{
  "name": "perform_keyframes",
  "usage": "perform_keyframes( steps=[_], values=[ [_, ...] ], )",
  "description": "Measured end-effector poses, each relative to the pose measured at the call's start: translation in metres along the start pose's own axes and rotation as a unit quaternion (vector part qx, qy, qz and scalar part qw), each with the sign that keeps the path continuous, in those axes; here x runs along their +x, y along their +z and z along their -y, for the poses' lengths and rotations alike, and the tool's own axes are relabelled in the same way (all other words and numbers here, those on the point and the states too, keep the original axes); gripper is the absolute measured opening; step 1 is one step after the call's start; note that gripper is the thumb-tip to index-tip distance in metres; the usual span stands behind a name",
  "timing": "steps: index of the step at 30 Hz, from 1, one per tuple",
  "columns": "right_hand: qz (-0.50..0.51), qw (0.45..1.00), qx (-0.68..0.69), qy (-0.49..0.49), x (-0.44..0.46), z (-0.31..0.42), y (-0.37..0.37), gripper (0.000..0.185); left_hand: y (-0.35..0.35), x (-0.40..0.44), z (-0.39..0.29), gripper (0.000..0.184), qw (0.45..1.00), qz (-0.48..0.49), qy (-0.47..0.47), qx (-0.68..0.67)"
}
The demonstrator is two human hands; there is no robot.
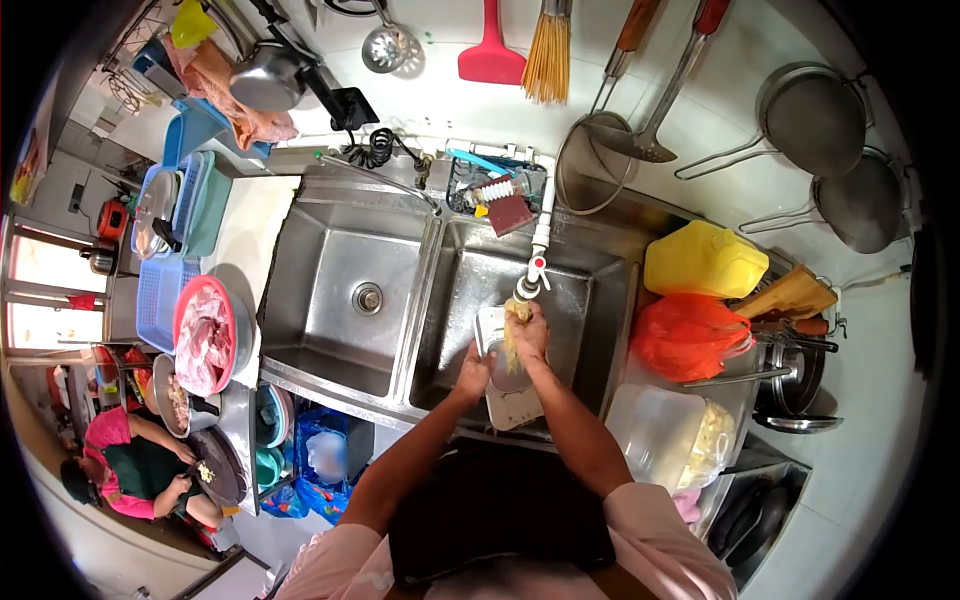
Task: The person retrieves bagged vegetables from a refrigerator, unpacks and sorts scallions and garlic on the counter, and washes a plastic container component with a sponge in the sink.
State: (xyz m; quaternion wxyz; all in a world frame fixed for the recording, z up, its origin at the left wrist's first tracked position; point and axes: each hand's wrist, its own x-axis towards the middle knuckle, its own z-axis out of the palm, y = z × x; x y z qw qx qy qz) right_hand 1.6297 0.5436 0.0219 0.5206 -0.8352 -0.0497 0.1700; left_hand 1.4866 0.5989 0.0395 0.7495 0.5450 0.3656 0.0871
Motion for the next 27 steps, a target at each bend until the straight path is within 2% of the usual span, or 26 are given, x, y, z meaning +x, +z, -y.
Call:
perform_keyframes(
  steps=[3, 6, 9, 10, 13, 14, 16, 17, 18, 21, 22, 25, 27],
  values=[
    [0.045, 0.998, -0.022, -0.043, -0.001, 0.008, 0.002, 0.033, 0.003, -0.004, 0.007, 0.047, 0.996, -0.02, -0.041, -0.083],
    [0.11, 0.98, -0.02, -0.166, -0.016, 0.037, -0.013, 0.03, 0.0, 0.0, 0.006, 0.05, 0.999, -0.016, -0.012, -0.043],
    [0.041, 0.995, -0.051, -0.073, 0.0, 0.026, -0.009, 0.027, 0.0, 0.001, 0.003, 0.052, 0.998, 0.018, -0.048, -0.047],
    [0.029, 0.999, -0.04, -0.012, 0.008, 0.012, -0.006, 0.026, 0.001, 0.003, 0.001, 0.051, 0.998, 0.025, -0.058, 0.03],
    [0.006, 0.991, -0.059, -0.121, -0.005, 0.006, 0.01, 0.02, 0.013, 0.001, -0.002, 0.046, 0.994, -0.018, -0.104, 0.026],
    [0.027, 0.978, -0.095, -0.182, -0.006, 0.009, 0.008, 0.016, 0.01, 0.009, 0.01, 0.045, 0.994, -0.009, -0.105, 0.032],
    [0.021, 0.996, -0.056, -0.071, 0.008, 0.002, -0.002, 0.017, 0.01, 0.009, 0.016, 0.043, 0.995, 0.019, -0.087, 0.038],
    [0.016, 0.997, -0.052, -0.057, 0.013, 0.002, -0.001, 0.017, 0.008, 0.014, 0.014, 0.043, 0.996, 0.036, -0.074, 0.044],
    [0.011, 0.998, -0.048, -0.044, 0.016, 0.005, 0.0, 0.017, 0.012, 0.017, 0.017, 0.041, 0.994, 0.011, -0.058, 0.092],
    [0.006, 0.989, -0.096, -0.113, 0.006, 0.008, 0.008, 0.017, 0.018, 0.014, 0.021, 0.037, 0.998, -0.019, -0.054, 0.013],
    [0.031, 0.98, -0.135, -0.145, 0.005, 0.005, 0.005, 0.019, 0.015, 0.011, 0.016, 0.037, 0.998, 0.015, -0.042, -0.032],
    [0.029, 0.997, -0.064, -0.017, 0.032, -0.009, -0.004, 0.021, 0.01, 0.013, 0.006, 0.037, 0.994, 0.004, -0.057, 0.092],
    [0.022, 0.996, -0.077, -0.05, 0.028, -0.009, -0.001, 0.021, 0.011, 0.01, 0.007, 0.038, 0.997, -0.008, -0.057, 0.049]
  ],
)
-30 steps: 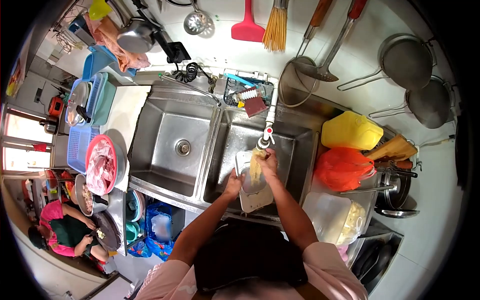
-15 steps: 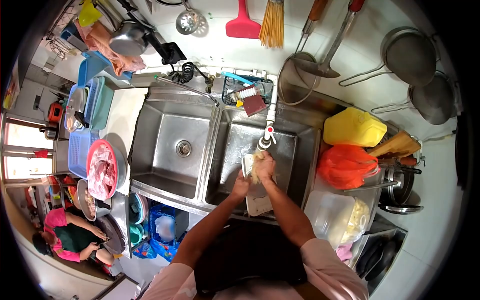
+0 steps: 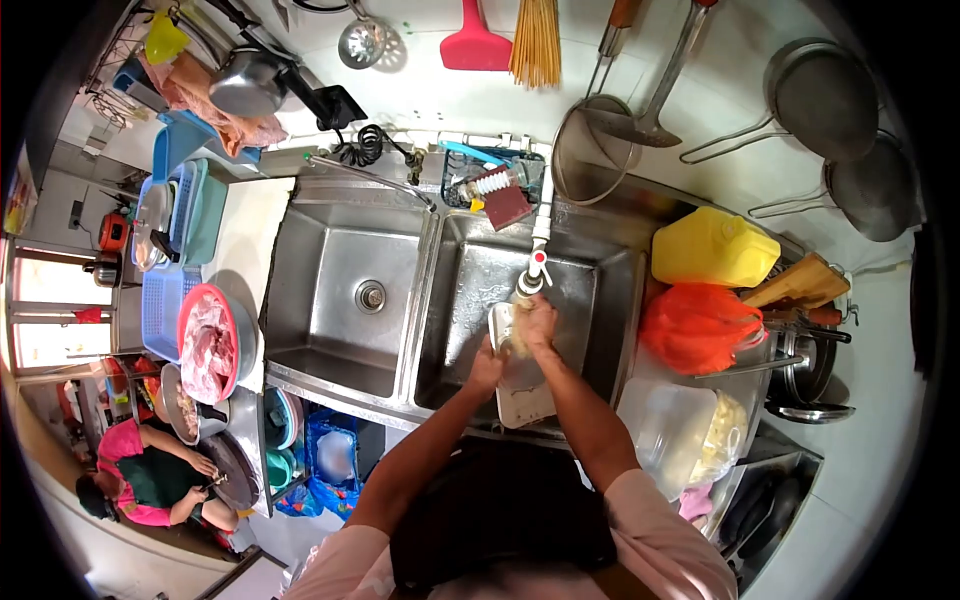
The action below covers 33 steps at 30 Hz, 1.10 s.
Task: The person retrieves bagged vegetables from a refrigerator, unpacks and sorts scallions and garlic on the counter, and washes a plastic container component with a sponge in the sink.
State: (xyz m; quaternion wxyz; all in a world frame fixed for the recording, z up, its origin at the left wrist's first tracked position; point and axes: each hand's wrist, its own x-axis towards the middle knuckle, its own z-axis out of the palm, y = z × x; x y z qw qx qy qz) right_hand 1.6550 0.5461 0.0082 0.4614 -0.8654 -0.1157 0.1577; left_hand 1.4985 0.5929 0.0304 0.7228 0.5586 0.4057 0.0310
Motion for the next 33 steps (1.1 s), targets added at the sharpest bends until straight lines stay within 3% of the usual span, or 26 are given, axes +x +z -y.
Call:
perform_keyframes(
  steps=[2, 3, 6, 10, 11, 16, 17, 21, 23, 26, 29, 32, 33],
  values=[
    [-0.004, 0.999, -0.017, -0.041, -0.004, 0.01, 0.005, 0.019, 0.0, 0.003, -0.001, 0.041, 0.999, -0.017, -0.024, -0.046],
    [-0.002, 0.998, -0.026, -0.06, -0.009, 0.012, 0.005, 0.018, -0.007, 0.004, -0.001, 0.041, 0.998, 0.028, -0.027, -0.05],
    [0.006, 0.999, 0.032, 0.005, -0.003, 0.015, -0.003, 0.018, -0.002, 0.0, -0.006, 0.042, 0.999, 0.0, 0.03, -0.03],
    [0.086, 0.996, -0.035, -0.01, -0.005, 0.007, 0.001, 0.029, -0.004, 0.0, -0.014, 0.038, 0.998, -0.004, -0.027, -0.063],
    [0.073, 0.996, -0.038, -0.016, -0.003, 0.006, 0.001, 0.029, -0.006, -0.002, -0.015, 0.045, 0.998, 0.026, -0.019, -0.056],
    [-0.046, 0.997, -0.058, -0.014, 0.0, 0.006, -0.004, 0.026, -0.01, 0.006, -0.003, 0.044, 0.999, 0.019, -0.011, -0.04],
    [-0.055, 0.996, -0.059, 0.044, 0.004, 0.007, -0.006, 0.025, -0.014, 0.007, -0.004, 0.044, 0.999, 0.025, -0.004, -0.039],
    [0.012, 0.997, 0.061, 0.047, -0.01, 0.029, -0.013, 0.031, -0.009, 0.001, -0.03, 0.046, 0.998, 0.02, -0.033, -0.044],
    [0.015, 0.999, 0.043, 0.023, -0.018, 0.034, -0.006, 0.031, -0.008, 0.0, -0.036, 0.048, 0.998, 0.015, -0.054, 0.031],
    [0.049, 0.997, 0.048, -0.019, -0.018, 0.026, -0.001, 0.027, -0.012, 0.011, -0.003, 0.051, 0.998, 0.0, 0.013, 0.066],
    [0.06, 0.996, -0.003, -0.064, -0.012, 0.016, -0.005, 0.024, -0.012, 0.001, -0.008, 0.043, 0.999, 0.003, 0.037, 0.035],
    [0.096, 0.995, 0.032, 0.014, -0.015, 0.019, 0.0, 0.024, -0.006, -0.004, -0.016, 0.042, 0.999, -0.031, 0.029, 0.002],
    [0.106, 0.993, 0.044, -0.028, -0.016, 0.019, 0.003, 0.025, -0.009, -0.002, -0.016, 0.043, 0.999, -0.013, 0.019, 0.03]
  ],
)
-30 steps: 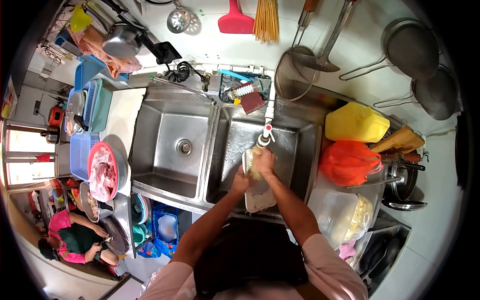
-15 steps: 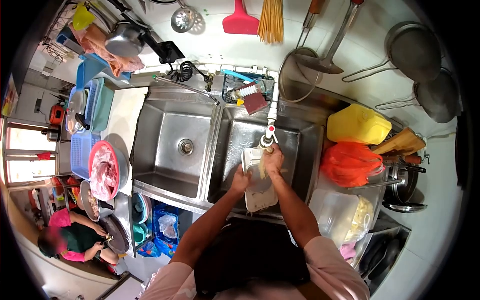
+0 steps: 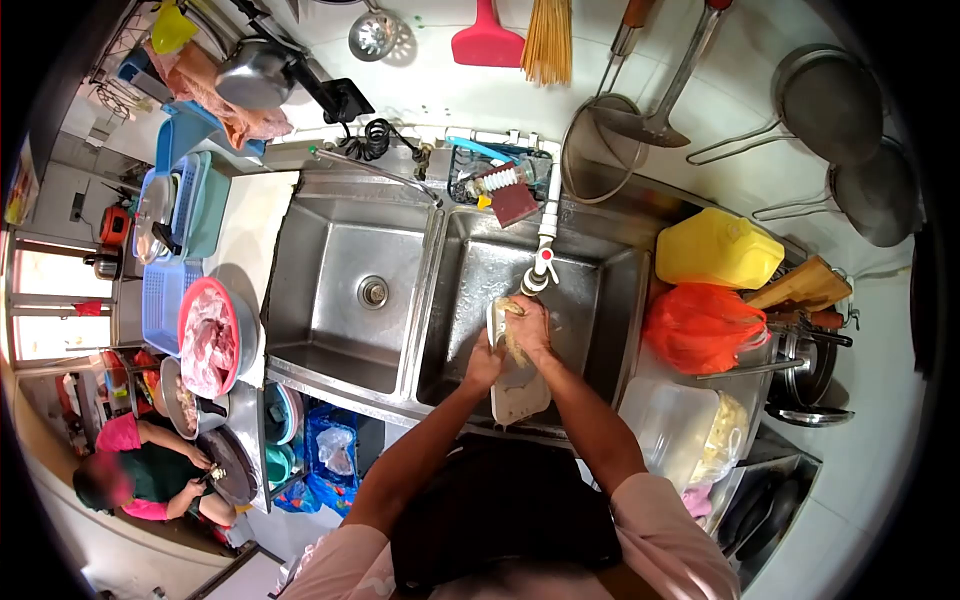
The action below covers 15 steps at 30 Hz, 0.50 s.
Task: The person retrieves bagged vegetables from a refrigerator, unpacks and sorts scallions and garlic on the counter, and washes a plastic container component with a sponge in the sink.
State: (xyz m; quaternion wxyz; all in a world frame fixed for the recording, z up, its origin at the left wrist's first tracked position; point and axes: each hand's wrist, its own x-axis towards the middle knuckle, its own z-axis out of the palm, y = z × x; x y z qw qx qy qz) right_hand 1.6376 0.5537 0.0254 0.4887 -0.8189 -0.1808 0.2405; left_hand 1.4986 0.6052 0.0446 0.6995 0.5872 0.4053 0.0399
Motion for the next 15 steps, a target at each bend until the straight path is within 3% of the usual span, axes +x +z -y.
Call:
perform_keyframes(
  steps=[2, 4, 7, 8, 11, 12, 15],
  values=[
    [-0.012, 0.999, -0.044, -0.022, -0.002, -0.003, -0.004, 0.026, -0.011, 0.001, 0.0, 0.047, 0.997, 0.036, -0.023, 0.058],
    [-0.045, 0.998, -0.028, -0.034, 0.005, 0.002, -0.007, 0.027, -0.009, -0.002, -0.015, 0.046, 0.999, 0.024, -0.018, 0.015],
    [0.027, 0.999, -0.011, 0.036, 0.003, 0.019, -0.012, 0.029, -0.01, -0.004, -0.016, 0.046, 0.999, 0.018, -0.021, -0.035],
    [0.03, 0.999, -0.005, 0.016, 0.005, 0.012, -0.01, 0.029, -0.012, -0.004, -0.012, 0.046, 0.998, 0.017, -0.024, -0.049],
    [-0.005, 1.0, 0.009, -0.021, 0.014, -0.017, -0.011, 0.027, -0.019, -0.003, -0.007, 0.046, 0.999, 0.045, 0.004, -0.004],
    [-0.023, 0.998, -0.055, -0.025, 0.012, -0.009, -0.016, 0.024, -0.019, -0.001, -0.009, 0.045, 0.999, 0.038, -0.005, -0.023],
    [-0.132, 0.991, 0.008, -0.016, 0.021, -0.047, 0.005, 0.021, -0.011, -0.001, -0.01, 0.043, 0.996, 0.021, -0.039, -0.083]
  ],
)
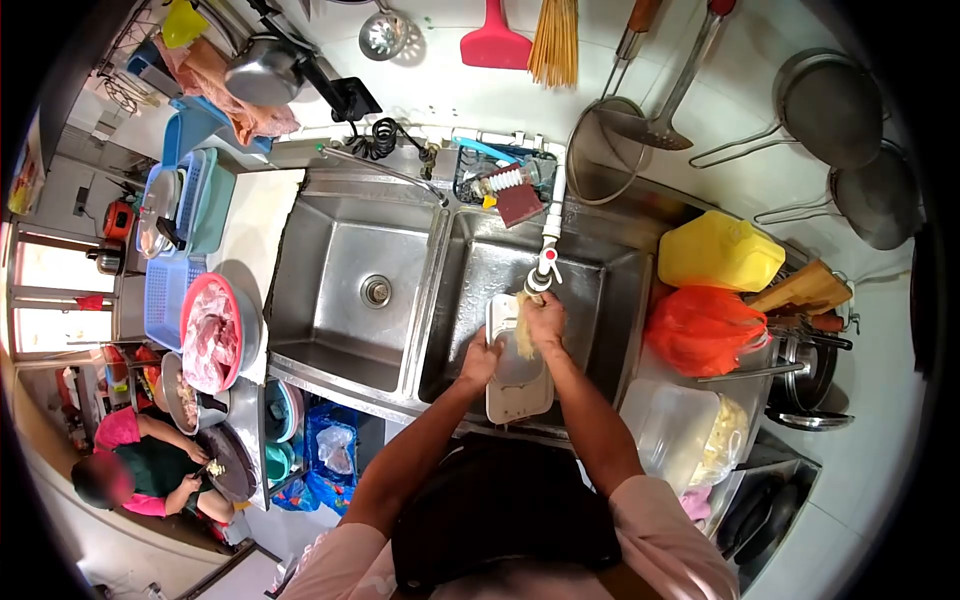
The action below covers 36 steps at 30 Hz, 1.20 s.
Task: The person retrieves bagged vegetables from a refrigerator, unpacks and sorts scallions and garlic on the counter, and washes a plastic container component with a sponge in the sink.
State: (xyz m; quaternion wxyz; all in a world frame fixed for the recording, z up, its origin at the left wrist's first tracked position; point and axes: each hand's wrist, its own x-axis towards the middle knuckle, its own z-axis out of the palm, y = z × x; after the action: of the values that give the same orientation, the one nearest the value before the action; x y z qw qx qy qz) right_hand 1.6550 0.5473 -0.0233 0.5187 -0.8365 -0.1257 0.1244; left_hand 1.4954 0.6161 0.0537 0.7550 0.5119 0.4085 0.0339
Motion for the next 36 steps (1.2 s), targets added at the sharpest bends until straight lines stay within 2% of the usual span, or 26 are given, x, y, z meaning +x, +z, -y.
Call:
perform_keyframes(
  steps=[1, 4, 6, 9, 12, 18, 20, 21, 24, 25, 26, 28, 29, 32, 33, 36],
  values=[
    [0.01, 0.987, 0.115, 0.113, 0.003, -0.008, 0.004, 0.018, -0.001, 0.0, 0.0, 0.043, 1.0, 0.005, 0.009, 0.007],
    [0.008, 0.963, 0.222, 0.152, 0.0, -0.004, -0.007, 0.021, -0.005, 0.002, -0.003, 0.043, 1.0, 0.01, 0.018, 0.011],
    [0.043, 0.977, 0.173, 0.117, 0.001, 0.002, -0.015, 0.022, -0.001, 0.003, -0.005, 0.042, 1.0, 0.001, -0.001, -0.014],
    [0.044, 0.998, 0.043, 0.014, -0.005, 0.013, -0.012, 0.025, 0.0, 0.0, -0.005, 0.042, 0.999, 0.005, 0.002, 0.054],
    [0.064, 0.996, -0.057, 0.014, -0.001, 0.026, -0.019, 0.027, -0.005, -0.002, 0.003, 0.042, 0.998, 0.03, 0.016, 0.057],
    [0.089, 0.989, 0.027, 0.118, 0.0, 0.04, -0.018, 0.028, -0.005, -0.007, 0.013, 0.045, 0.993, 0.009, 0.093, 0.074],
    [0.086, 0.982, 0.014, 0.169, 0.004, 0.047, -0.021, 0.027, -0.007, -0.009, 0.016, 0.045, 0.984, 0.0, 0.095, 0.148],
    [0.039, 0.992, -0.012, 0.121, 0.002, 0.049, -0.016, 0.019, -0.007, -0.002, 0.011, 0.045, 0.977, -0.003, 0.103, 0.185],
    [0.096, 0.951, 0.231, 0.181, -0.002, 0.04, -0.009, 0.012, -0.01, 0.002, 0.012, 0.044, 0.993, -0.002, 0.055, 0.109],
    [0.107, 0.935, 0.267, 0.205, 0.004, 0.025, -0.004, 0.009, -0.01, -0.004, 0.003, 0.044, 0.997, 0.018, 0.04, 0.069],
    [0.083, 0.939, 0.258, 0.214, 0.0, 0.01, 0.001, 0.01, -0.009, -0.009, -0.001, 0.044, 0.995, 0.016, 0.041, 0.093],
    [0.03, 0.944, 0.24, 0.222, 0.001, 0.031, -0.004, 0.011, -0.007, -0.003, -0.001, 0.045, 0.988, 0.017, 0.053, 0.142],
    [0.019, 0.92, 0.274, 0.278, -0.003, 0.042, -0.004, 0.01, -0.005, -0.003, -0.001, 0.042, 0.989, -0.003, 0.053, 0.136],
    [0.043, 0.908, 0.32, 0.267, -0.002, 0.015, 0.006, 0.008, -0.009, -0.009, -0.011, 0.041, 0.998, 0.018, -0.011, 0.063],
    [0.05, 0.888, 0.363, 0.277, -0.002, 0.009, 0.007, 0.007, -0.01, -0.014, -0.018, 0.042, 0.997, 0.034, -0.013, 0.074],
    [-0.011, 0.929, 0.27, 0.252, -0.002, 0.001, 0.018, 0.008, -0.004, -0.01, -0.01, 0.043, 0.991, 0.002, 0.008, 0.131]
  ],
)
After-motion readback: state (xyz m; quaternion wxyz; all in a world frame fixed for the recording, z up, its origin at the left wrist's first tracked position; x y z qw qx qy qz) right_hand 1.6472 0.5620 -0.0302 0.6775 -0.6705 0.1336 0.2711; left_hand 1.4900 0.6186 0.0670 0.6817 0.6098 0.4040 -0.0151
